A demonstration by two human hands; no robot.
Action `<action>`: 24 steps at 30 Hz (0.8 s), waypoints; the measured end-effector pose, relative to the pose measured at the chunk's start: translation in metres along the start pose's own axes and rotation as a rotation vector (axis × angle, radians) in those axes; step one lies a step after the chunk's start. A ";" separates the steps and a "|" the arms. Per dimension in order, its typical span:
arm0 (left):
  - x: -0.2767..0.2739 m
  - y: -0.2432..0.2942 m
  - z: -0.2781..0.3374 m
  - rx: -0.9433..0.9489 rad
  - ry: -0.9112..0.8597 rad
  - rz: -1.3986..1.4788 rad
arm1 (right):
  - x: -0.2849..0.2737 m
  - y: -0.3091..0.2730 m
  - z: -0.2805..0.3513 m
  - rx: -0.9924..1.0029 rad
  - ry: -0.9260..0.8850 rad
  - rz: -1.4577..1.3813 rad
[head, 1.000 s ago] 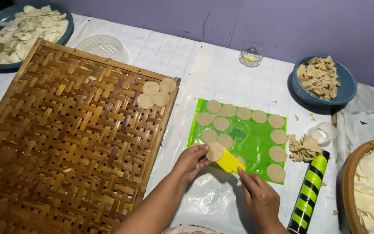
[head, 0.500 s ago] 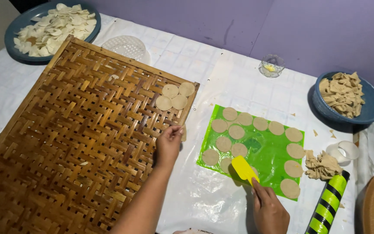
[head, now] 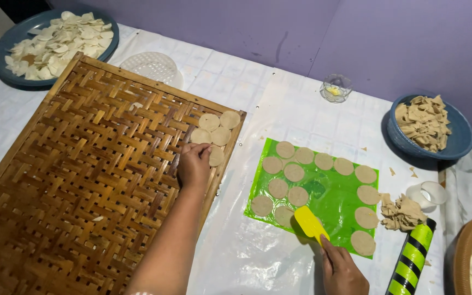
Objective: Transferring dough circles to a woven tray using a spatula and rolling out dough on a plastic mat.
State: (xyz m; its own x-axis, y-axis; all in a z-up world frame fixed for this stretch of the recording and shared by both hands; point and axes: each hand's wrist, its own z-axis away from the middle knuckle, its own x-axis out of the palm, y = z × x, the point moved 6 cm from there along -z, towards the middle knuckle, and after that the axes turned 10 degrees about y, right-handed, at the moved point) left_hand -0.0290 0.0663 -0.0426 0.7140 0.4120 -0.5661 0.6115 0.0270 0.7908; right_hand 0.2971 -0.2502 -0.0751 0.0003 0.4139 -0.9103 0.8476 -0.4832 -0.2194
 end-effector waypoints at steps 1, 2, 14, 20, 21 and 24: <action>0.000 0.003 -0.002 0.002 -0.003 0.002 | 0.002 0.002 0.000 0.003 0.002 0.002; -0.002 0.004 -0.002 0.005 0.010 -0.015 | 0.002 0.005 0.002 0.018 0.005 -0.010; 0.008 -0.016 -0.010 0.121 0.124 -0.013 | -0.031 0.039 -0.010 0.121 0.039 0.042; -0.007 0.027 0.036 0.149 0.005 0.062 | -0.045 0.057 -0.010 0.166 -0.178 0.347; -0.004 0.032 0.049 0.117 -0.081 0.024 | -0.045 0.061 -0.009 0.173 -0.270 0.459; -0.004 0.054 0.103 0.222 -0.230 -0.018 | -0.044 0.052 -0.005 0.132 -0.406 0.329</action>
State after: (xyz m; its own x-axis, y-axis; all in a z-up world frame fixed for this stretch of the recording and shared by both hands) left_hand 0.0365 -0.0280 -0.0222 0.7452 0.1961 -0.6373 0.6662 -0.1776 0.7243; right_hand 0.3443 -0.2896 -0.0443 0.0274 -0.0942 -0.9952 0.7636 -0.6405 0.0817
